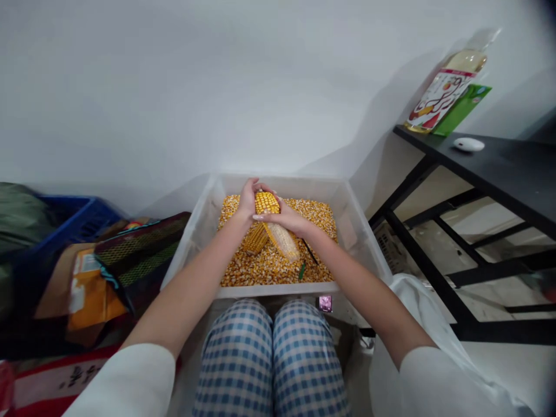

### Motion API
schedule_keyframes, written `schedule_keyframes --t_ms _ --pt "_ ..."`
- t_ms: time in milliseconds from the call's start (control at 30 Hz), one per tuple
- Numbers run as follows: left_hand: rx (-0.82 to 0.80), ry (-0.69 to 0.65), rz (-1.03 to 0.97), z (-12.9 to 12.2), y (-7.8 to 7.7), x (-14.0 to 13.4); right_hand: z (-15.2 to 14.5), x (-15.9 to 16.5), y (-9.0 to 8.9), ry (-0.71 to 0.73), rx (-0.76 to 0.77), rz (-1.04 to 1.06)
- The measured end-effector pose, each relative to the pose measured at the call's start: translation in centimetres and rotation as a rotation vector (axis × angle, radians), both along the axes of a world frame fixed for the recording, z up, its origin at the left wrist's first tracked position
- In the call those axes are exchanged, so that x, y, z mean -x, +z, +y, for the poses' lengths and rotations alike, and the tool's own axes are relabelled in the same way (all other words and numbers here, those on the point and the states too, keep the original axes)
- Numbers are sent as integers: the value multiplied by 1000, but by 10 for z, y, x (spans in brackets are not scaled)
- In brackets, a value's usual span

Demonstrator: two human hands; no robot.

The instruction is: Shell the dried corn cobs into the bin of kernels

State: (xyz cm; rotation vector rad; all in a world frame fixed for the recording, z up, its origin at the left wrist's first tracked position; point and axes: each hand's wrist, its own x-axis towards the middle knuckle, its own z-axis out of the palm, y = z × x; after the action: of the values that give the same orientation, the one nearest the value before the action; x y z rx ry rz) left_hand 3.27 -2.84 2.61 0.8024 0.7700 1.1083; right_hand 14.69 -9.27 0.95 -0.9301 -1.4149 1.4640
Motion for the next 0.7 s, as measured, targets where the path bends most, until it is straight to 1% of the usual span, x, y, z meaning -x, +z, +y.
schedule_keyframes --t_ms 100,233,433,567,700 --pt "-41 31 9 -4 3 -5 1 -3 2 23 1 -8" --pt "-53 63 -15 -10 5 -9 1 -3 3 20 -78 -19" --pt "-19 41 -44 -6 1 -5 2 -2 0 61 -101 -53" --pt "-51 25 -40 -2 -3 -5 -1 -3 3 67 -57 -45" --pt "-56 15 -20 -2 -4 -7 0 -5 4 36 -22 -39"
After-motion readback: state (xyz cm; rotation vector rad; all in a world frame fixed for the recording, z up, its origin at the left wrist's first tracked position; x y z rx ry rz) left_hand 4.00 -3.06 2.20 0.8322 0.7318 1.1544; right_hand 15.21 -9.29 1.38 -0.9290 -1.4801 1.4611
